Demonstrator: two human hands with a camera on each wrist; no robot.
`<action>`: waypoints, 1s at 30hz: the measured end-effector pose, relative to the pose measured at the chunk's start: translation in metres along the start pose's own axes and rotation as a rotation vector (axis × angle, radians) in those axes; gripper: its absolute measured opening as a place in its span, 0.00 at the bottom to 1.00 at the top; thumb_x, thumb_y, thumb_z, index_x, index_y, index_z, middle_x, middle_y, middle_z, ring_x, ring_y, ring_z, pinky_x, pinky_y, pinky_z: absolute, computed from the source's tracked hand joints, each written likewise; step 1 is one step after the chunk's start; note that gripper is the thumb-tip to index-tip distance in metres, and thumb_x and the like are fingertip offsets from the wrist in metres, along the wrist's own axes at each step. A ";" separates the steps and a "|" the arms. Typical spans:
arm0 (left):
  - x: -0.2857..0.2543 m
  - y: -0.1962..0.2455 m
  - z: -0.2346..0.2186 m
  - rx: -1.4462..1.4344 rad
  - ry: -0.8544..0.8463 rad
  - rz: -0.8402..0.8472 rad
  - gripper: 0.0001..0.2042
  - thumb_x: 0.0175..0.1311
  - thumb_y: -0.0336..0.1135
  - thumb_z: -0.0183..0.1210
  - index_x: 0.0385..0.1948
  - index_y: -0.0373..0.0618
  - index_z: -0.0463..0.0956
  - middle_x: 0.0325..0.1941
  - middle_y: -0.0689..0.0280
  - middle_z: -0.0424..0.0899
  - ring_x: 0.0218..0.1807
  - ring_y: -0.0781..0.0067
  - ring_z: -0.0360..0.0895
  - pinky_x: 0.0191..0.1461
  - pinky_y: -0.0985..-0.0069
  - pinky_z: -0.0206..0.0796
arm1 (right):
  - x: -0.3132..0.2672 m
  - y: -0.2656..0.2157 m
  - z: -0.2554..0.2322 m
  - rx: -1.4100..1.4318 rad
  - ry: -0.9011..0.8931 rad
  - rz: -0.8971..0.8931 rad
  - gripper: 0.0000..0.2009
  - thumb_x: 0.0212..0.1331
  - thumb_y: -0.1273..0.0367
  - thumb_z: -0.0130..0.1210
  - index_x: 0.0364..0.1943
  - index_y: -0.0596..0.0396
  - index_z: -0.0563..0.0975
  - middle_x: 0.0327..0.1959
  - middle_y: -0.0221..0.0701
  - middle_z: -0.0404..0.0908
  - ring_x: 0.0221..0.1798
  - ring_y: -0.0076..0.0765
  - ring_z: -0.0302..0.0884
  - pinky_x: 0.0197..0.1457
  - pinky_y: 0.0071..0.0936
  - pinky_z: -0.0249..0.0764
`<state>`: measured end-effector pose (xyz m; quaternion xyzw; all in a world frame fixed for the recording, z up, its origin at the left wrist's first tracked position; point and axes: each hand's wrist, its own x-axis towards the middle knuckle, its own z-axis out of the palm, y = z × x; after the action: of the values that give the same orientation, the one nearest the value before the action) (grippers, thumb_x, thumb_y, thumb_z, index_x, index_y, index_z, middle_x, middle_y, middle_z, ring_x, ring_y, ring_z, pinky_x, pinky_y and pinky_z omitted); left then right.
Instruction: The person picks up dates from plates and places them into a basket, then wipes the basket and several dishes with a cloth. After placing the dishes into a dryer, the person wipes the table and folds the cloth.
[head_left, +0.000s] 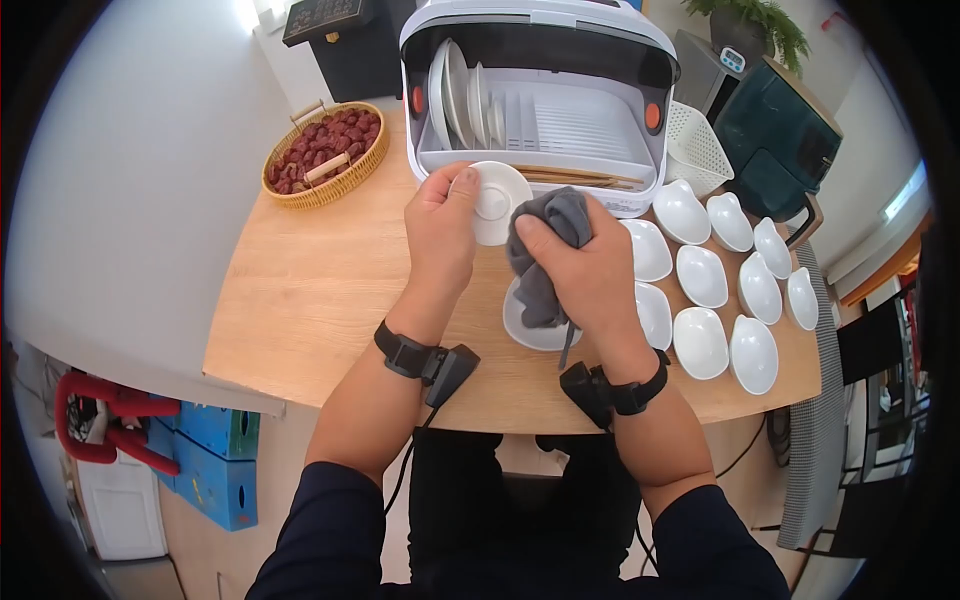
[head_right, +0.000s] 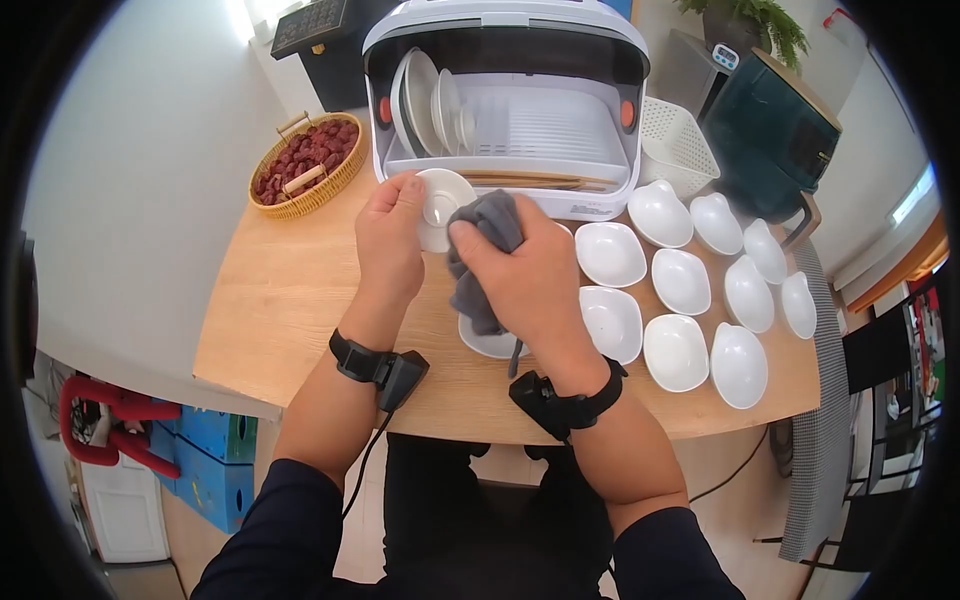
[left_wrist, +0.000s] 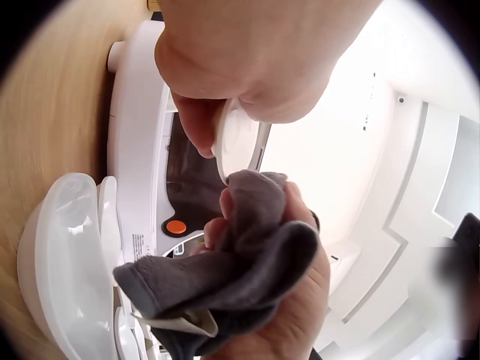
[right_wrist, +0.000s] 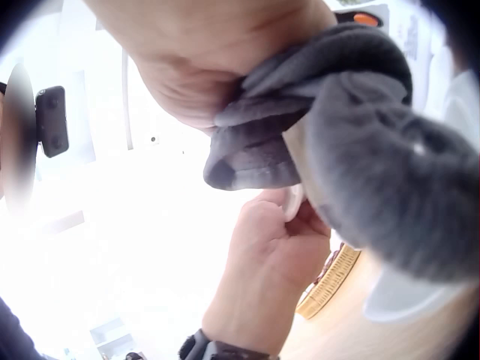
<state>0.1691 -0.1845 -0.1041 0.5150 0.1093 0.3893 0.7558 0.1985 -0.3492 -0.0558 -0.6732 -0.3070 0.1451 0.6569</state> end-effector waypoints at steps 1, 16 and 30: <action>-0.002 0.002 0.003 -0.023 -0.050 -0.022 0.12 0.77 0.35 0.58 0.50 0.35 0.79 0.46 0.62 0.87 0.45 0.75 0.84 0.47 0.78 0.78 | 0.004 0.004 -0.001 -0.107 0.118 -0.083 0.17 0.61 0.61 0.65 0.46 0.61 0.80 0.34 0.31 0.87 0.34 0.26 0.84 0.42 0.29 0.80; -0.016 0.012 0.005 -0.560 -0.578 -0.437 0.34 0.81 0.64 0.34 0.68 0.43 0.68 0.67 0.56 0.77 0.69 0.60 0.74 0.72 0.58 0.67 | 0.009 0.019 0.000 -0.292 0.270 -0.283 0.14 0.55 0.67 0.69 0.44 0.57 0.82 0.41 0.34 0.84 0.41 0.37 0.84 0.45 0.33 0.80; -0.020 0.016 0.006 -0.501 -0.677 -0.506 0.30 0.82 0.60 0.37 0.73 0.48 0.64 0.67 0.66 0.77 0.67 0.70 0.75 0.67 0.62 0.71 | 0.007 0.012 -0.007 -0.758 0.462 -0.691 0.11 0.48 0.76 0.69 0.38 0.55 0.84 0.36 0.32 0.82 0.38 0.40 0.82 0.40 0.32 0.77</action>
<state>0.1518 -0.2003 -0.0923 0.3724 -0.1179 0.0183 0.9204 0.2109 -0.3497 -0.0651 -0.7367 -0.3883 -0.3503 0.4287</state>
